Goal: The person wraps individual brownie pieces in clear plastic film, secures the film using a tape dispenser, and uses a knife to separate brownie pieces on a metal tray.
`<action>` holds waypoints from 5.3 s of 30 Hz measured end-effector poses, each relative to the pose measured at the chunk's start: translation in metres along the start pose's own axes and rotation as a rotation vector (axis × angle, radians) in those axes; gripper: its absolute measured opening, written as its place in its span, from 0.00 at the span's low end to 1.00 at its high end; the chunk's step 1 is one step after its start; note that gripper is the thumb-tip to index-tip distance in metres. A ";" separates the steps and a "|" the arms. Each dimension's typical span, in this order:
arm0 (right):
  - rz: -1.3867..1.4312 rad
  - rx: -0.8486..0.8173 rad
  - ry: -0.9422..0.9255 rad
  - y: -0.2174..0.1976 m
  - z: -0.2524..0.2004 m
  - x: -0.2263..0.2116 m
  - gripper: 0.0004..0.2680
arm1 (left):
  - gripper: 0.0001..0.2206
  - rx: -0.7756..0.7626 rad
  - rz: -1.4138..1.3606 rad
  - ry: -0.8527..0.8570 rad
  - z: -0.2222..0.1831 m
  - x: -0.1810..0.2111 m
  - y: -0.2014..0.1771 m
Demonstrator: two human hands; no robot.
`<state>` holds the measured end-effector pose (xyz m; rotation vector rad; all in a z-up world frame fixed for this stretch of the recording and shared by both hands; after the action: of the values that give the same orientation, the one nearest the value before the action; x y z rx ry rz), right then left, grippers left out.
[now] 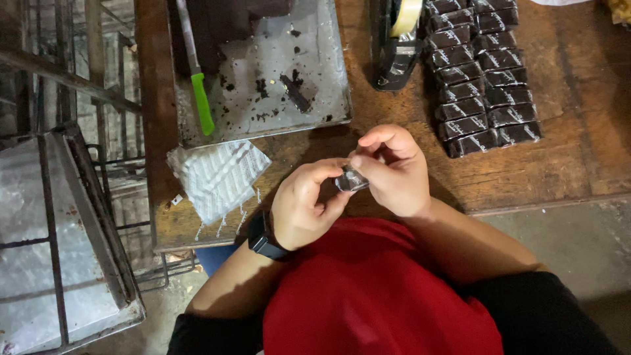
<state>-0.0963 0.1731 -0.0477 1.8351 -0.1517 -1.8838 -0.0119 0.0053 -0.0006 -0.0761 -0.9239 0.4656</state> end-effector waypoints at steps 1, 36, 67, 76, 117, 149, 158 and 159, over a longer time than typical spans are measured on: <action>-0.050 0.019 0.018 -0.001 0.003 -0.001 0.08 | 0.22 -0.025 0.005 0.022 -0.002 -0.002 0.001; -0.825 -0.530 -0.405 -0.040 0.034 -0.056 0.19 | 0.34 -0.264 0.140 -0.065 0.019 -0.017 0.021; -0.908 -0.162 -0.517 -0.024 0.124 -0.018 0.08 | 0.15 0.183 0.754 -0.027 -0.106 -0.078 -0.116; -0.864 -0.815 -0.664 0.153 0.026 0.121 0.06 | 0.10 0.007 0.846 -0.286 -0.113 -0.090 -0.150; -1.287 -0.700 -0.420 -0.039 -0.041 0.018 0.10 | 0.36 -0.229 0.043 -0.932 -0.040 -0.074 0.007; -0.143 -0.144 0.060 -0.070 0.013 0.034 0.26 | 0.31 0.081 -0.338 -0.647 -0.024 -0.090 0.014; -0.455 -0.187 0.206 -0.077 0.005 0.039 0.18 | 0.09 0.110 -0.419 -0.822 -0.053 -0.116 0.027; -0.457 -0.134 0.196 -0.082 0.005 0.043 0.13 | 0.08 0.094 -0.334 -0.765 -0.055 -0.117 0.026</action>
<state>-0.1216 0.2246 -0.1198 2.0704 0.4881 -1.9244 -0.0378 -0.0126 -0.1283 0.3625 -1.6277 0.2170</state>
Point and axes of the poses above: each hand's wrist, its own z-axis towards the middle knuckle, its own y-axis out of the palm, x = y × z, the point moved 2 cm from there along z, towards the middle knuckle, and after that the axes turned 11 degrees about x, right-handed, at the moved point
